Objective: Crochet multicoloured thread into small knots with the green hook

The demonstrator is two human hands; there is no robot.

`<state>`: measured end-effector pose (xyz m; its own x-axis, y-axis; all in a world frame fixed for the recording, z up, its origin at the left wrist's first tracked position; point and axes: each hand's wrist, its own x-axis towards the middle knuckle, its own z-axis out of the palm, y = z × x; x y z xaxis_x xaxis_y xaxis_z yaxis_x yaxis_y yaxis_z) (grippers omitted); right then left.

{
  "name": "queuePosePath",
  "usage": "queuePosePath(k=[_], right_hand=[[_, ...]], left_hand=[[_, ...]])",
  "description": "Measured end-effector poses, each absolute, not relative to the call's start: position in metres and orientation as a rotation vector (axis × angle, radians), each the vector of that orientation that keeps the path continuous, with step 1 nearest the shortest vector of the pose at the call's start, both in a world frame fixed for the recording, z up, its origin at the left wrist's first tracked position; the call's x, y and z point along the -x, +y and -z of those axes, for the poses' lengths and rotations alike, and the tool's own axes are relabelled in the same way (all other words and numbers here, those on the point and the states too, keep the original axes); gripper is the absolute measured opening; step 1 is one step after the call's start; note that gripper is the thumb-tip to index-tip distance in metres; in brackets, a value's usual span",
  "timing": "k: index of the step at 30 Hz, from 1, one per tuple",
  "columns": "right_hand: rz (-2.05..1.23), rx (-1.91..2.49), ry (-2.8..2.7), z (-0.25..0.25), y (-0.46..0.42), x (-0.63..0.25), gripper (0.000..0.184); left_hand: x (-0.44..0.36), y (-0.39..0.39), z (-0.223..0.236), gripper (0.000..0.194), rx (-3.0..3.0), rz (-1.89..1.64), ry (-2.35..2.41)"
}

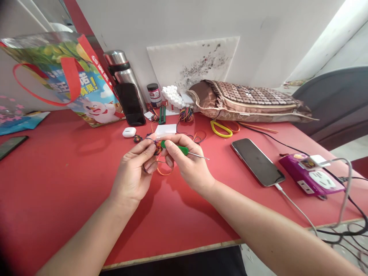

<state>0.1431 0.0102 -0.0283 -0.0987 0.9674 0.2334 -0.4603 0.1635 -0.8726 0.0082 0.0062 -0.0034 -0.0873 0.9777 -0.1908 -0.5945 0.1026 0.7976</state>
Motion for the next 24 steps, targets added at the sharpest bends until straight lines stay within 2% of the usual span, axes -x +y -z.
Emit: queuePosePath(k=[11, 18, 24], right_hand=[[-1.211, 0.668, -1.223, 0.0223, 0.0032, -0.1455, 0.016], [-1.196, 0.699, -1.172, 0.0202, 0.0045, -0.1439, 0.017], [-1.202, 0.702, -1.105, 0.0200, 0.0046, -0.1418, 0.019]], left_hand=[[-0.0039, 0.0097, -0.0004, 0.021, -0.294, -1.251, 0.846], [-0.0088, 0.0046, -0.0031, 0.020, -0.450, -1.385, 0.826], [-0.0098, 0.0024, -0.0014, 0.020, -0.448, -1.369, 0.849]])
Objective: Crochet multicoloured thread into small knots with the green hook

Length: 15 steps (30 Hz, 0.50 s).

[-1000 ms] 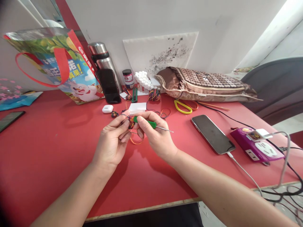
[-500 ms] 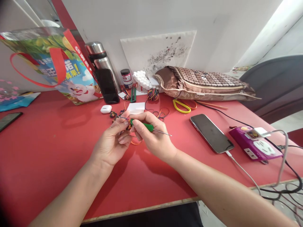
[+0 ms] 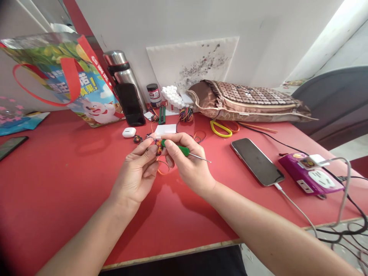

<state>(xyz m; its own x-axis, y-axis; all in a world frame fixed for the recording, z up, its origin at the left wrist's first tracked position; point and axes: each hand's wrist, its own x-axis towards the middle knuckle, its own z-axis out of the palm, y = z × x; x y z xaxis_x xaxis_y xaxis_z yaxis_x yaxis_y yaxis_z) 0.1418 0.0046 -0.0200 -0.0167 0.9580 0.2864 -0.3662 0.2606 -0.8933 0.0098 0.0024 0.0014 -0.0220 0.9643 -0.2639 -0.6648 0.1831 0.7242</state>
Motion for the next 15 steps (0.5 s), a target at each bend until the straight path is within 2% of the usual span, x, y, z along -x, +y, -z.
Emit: queuePosePath(k=[4, 15], right_hand=[[-1.221, 0.677, -1.079, 0.020, 0.004, -0.140, 0.017], [-1.354, 0.590, -1.110, 0.026, 0.006, -0.149, 0.017]], left_hand=[[-0.010, 0.003, 0.000, 0.024, -0.429, -1.369, 0.818], [0.001, 0.009, -0.012, 0.022, -0.380, -1.287, 0.809]])
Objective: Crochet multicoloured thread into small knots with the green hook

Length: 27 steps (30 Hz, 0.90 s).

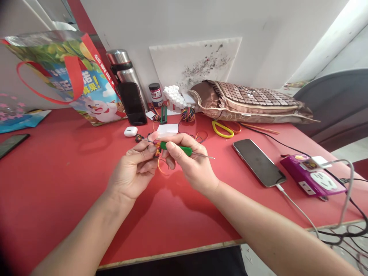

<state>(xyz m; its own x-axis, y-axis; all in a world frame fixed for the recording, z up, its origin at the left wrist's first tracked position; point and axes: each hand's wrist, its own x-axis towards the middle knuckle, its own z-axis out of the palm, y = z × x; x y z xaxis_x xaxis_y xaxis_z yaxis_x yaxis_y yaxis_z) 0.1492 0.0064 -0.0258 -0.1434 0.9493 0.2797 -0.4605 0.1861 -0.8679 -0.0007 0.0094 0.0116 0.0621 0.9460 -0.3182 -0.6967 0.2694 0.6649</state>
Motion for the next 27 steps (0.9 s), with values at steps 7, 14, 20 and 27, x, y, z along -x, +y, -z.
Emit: queuePosePath(k=[7, 14, 20, 27], right_hand=[[-1.351, 0.584, -1.042, 0.017, 0.008, -0.155, 0.014], [-1.363, 0.604, -1.046, 0.018, 0.008, -0.156, 0.018], [-1.354, 0.586, -1.059, 0.018, 0.008, -0.157, 0.014], [-1.312, 0.655, -1.091, 0.016, 0.009, -0.160, 0.021]], left_hand=[[0.014, 0.014, -0.020, 0.025, -0.494, -1.302, 0.862], [0.013, 0.013, -0.018, 0.026, -0.522, -1.271, 0.846], [0.013, 0.013, -0.019, 0.025, -0.514, -1.280, 0.854], [0.013, 0.011, -0.018, 0.028, -0.578, -1.280, 0.836]])
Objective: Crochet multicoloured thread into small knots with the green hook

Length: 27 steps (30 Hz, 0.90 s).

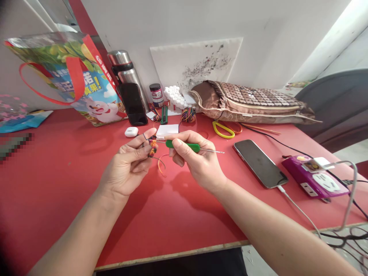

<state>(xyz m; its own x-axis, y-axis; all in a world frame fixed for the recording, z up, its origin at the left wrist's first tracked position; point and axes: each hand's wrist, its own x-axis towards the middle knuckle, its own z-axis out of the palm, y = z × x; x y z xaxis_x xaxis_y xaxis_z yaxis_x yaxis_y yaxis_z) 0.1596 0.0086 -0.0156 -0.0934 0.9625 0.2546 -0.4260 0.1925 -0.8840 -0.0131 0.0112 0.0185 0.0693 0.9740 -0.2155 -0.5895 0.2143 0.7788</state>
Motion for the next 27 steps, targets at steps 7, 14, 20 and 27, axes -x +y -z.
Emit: queuePosePath(k=[7, 14, 20, 27], right_hand=[[-1.293, 0.685, -1.084, 0.012, 0.009, -0.164, 0.018], [-1.281, 0.710, -1.071, 0.007, 0.009, -0.166, 0.019], [-1.252, 0.726, -1.084, 0.005, 0.010, -0.171, 0.016], [-1.257, 0.761, -1.070, -0.001, 0.011, -0.171, 0.018]], left_hand=[[0.015, 0.011, -0.018, 0.031, -0.649, -1.313, 0.836], [0.014, 0.011, -0.019, 0.036, -0.658, -1.317, 0.834], [0.014, 0.011, -0.017, 0.038, -0.665, -1.312, 0.839], [0.015, 0.010, -0.018, 0.042, -0.681, -1.301, 0.850]])
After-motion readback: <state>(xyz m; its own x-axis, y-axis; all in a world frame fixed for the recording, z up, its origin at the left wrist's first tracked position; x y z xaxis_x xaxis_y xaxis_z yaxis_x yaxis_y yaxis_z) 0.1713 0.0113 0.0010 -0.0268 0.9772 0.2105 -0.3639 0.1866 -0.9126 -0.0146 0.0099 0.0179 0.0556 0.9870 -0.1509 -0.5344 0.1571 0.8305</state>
